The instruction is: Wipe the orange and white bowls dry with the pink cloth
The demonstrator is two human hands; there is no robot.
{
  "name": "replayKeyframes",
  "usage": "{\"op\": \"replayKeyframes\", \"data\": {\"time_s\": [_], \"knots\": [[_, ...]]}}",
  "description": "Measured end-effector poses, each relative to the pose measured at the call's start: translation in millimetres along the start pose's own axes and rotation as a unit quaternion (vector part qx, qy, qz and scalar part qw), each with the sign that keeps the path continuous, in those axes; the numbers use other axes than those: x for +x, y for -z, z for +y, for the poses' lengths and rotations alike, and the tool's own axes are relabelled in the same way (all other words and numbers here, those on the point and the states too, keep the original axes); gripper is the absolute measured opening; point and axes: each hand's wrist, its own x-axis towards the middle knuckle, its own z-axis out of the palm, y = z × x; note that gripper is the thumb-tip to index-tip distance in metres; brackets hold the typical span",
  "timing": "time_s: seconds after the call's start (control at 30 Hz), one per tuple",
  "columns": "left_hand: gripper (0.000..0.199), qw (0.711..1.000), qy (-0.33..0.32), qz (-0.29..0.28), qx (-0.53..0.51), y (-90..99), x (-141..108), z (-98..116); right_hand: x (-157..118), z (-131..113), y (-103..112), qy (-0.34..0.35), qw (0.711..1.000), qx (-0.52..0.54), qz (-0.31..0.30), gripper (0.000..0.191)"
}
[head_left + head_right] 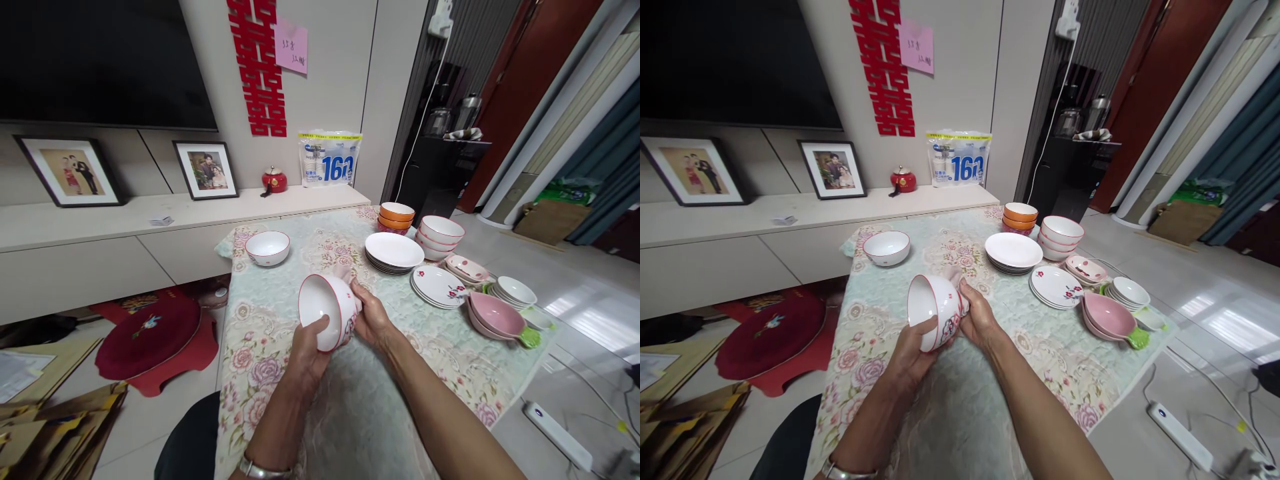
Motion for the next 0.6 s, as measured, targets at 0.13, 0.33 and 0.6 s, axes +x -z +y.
{"op": "replayKeyframes", "data": {"time_s": [0.13,0.33,0.6], "knots": [[0.039,0.998,0.036,0.022,-0.050,-2.1,0,6,-2,0,-4,-0.014,0.999,0.043,-0.006,0.045],[0.041,0.990,0.061,0.042,-0.116,-9.6,-7,25,-10,7,-12,0.112,0.994,-0.016,-0.015,0.030],[0.025,0.992,0.115,0.002,-0.053,-11.0,-12,22,-12,3,-17,0.047,0.996,0.064,0.028,0.055]]}}
